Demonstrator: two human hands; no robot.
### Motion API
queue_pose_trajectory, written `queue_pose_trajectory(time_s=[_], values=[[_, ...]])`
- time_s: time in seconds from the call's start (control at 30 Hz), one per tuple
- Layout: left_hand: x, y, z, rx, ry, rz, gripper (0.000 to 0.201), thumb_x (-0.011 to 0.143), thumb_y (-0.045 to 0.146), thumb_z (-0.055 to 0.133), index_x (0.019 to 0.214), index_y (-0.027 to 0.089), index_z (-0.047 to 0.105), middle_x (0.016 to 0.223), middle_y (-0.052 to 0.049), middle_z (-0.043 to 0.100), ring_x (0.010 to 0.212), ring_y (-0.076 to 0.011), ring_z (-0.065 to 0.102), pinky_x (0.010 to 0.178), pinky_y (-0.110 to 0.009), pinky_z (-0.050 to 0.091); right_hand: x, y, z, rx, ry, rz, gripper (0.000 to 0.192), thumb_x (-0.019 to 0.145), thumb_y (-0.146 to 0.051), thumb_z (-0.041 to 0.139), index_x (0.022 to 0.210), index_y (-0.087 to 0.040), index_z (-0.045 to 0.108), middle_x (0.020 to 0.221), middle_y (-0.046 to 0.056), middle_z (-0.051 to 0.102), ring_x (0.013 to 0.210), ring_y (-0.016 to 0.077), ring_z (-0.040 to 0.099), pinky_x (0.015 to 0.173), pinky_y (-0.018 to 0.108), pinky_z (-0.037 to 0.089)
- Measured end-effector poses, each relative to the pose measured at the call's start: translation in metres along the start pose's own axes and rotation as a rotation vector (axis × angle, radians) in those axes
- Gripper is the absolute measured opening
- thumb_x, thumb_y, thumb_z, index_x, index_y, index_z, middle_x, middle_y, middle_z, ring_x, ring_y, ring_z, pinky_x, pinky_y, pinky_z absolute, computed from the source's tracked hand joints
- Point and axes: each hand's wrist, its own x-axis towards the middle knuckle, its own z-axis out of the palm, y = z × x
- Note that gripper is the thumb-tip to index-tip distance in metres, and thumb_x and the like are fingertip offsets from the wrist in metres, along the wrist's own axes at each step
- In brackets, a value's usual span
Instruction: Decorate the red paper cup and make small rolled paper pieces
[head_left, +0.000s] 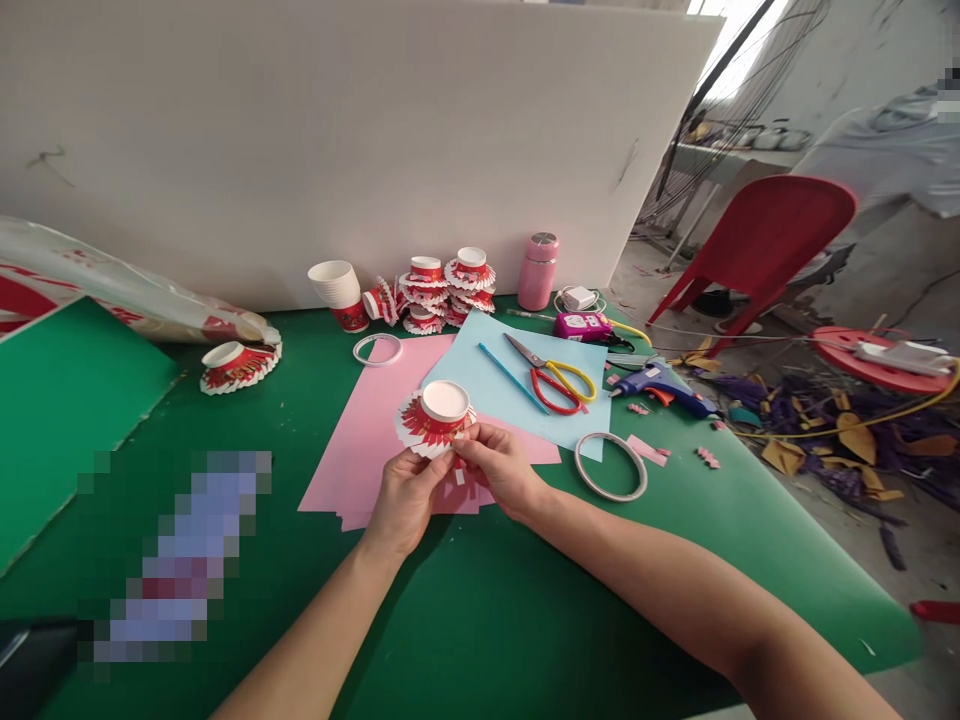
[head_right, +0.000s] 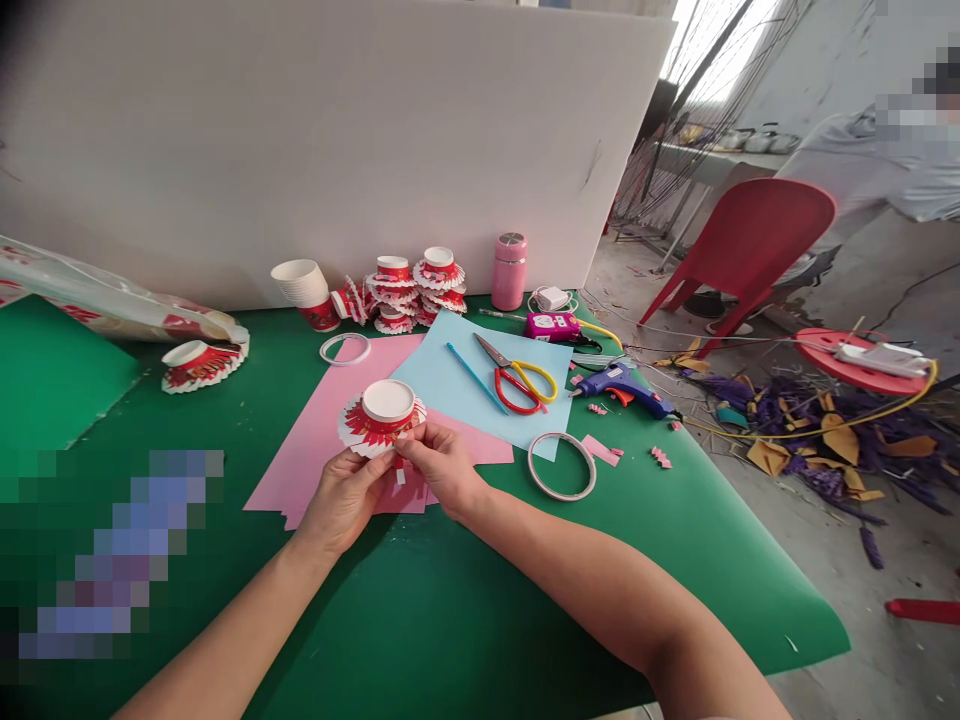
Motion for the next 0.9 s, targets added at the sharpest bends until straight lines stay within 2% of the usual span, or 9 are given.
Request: queue_pose_trajectory(time_s=[0.13,0.3,0.47,0.67,0.77,0.9], values=[[-0.0001,-0.0001,-0.0012,0.01,-0.006,0.002,0.025,0.057,0.025,0.08,0.08,0.017,0.073,0.079,-0.005,0.073,0.08,-0.0191,0.064,0.076,-0.031,0.048,-0.001,-0.0004,0.0016,-0.002,-0.012,0.013,0.033,0.056,-0.039,0.077,0.06,-0.016,0.054,0.049,-0.007,0.051,0.043,0.0036,0.036,0.043,0.019,0.026],[-0.0003,-0.0019,-0.0043,0.079,-0.031,-0.058,0.02,0.063,0.028,0.076,0.078,0.015,0.072,0.068,-0.002,0.069,0.066,-0.0137,0.06,0.067,-0.026,0.046,0.002,-0.0005,-0.0012,-0.009,0.017,-0.037,0.032,0.059,-0.04,0.074,0.061,-0.016,0.053,0.049,-0.006,0.051,0.044,0.0049,0.04,0.045,0.02,0.027],[-0.0012,-0.0014,-0.0028,0.102,0.001,-0.098,0.026,0.054,0.026,0.082,0.074,0.014,0.071,0.07,-0.002,0.069,0.066,-0.0119,0.059,0.067,-0.024,0.046,0.0047,-0.0019,-0.0051,-0.011,0.068,-0.083,0.032,0.058,-0.039,0.074,0.059,-0.016,0.052,0.047,-0.008,0.046,0.042,0.0032,0.034,0.044,0.02,0.024],[-0.0007,-0.0021,-0.0038,0.01,0.017,-0.077,0.019,0.06,0.027,0.078,0.074,0.015,0.072,0.067,-0.001,0.069,0.062,-0.0099,0.058,0.063,-0.022,0.045,0.0028,0.0008,-0.0035,-0.021,0.005,-0.108,0.03,0.06,-0.038,0.075,0.061,-0.016,0.055,0.052,-0.006,0.052,0.048,0.0063,0.044,0.049,0.021,0.035],[0.0004,-0.0025,-0.0041,0.01,0.023,-0.067,0.022,0.058,0.026,0.079,0.077,0.015,0.073,0.069,-0.003,0.07,0.066,-0.0125,0.06,0.068,-0.025,0.046,0.003,0.0043,-0.0032,-0.014,-0.034,-0.113,0.029,0.062,-0.038,0.074,0.063,-0.017,0.055,0.054,-0.005,0.053,0.052,0.0093,0.05,0.053,0.024,0.041],[0.0011,-0.0018,-0.0024,0.007,0.035,-0.069,0.023,0.054,0.025,0.081,0.072,0.015,0.073,0.07,-0.004,0.071,0.069,-0.0139,0.061,0.067,-0.025,0.046,0.0045,0.0076,-0.0049,-0.022,-0.036,-0.12,0.028,0.062,-0.038,0.074,0.063,-0.017,0.055,0.054,-0.005,0.053,0.052,0.0095,0.051,0.053,0.024,0.042]])
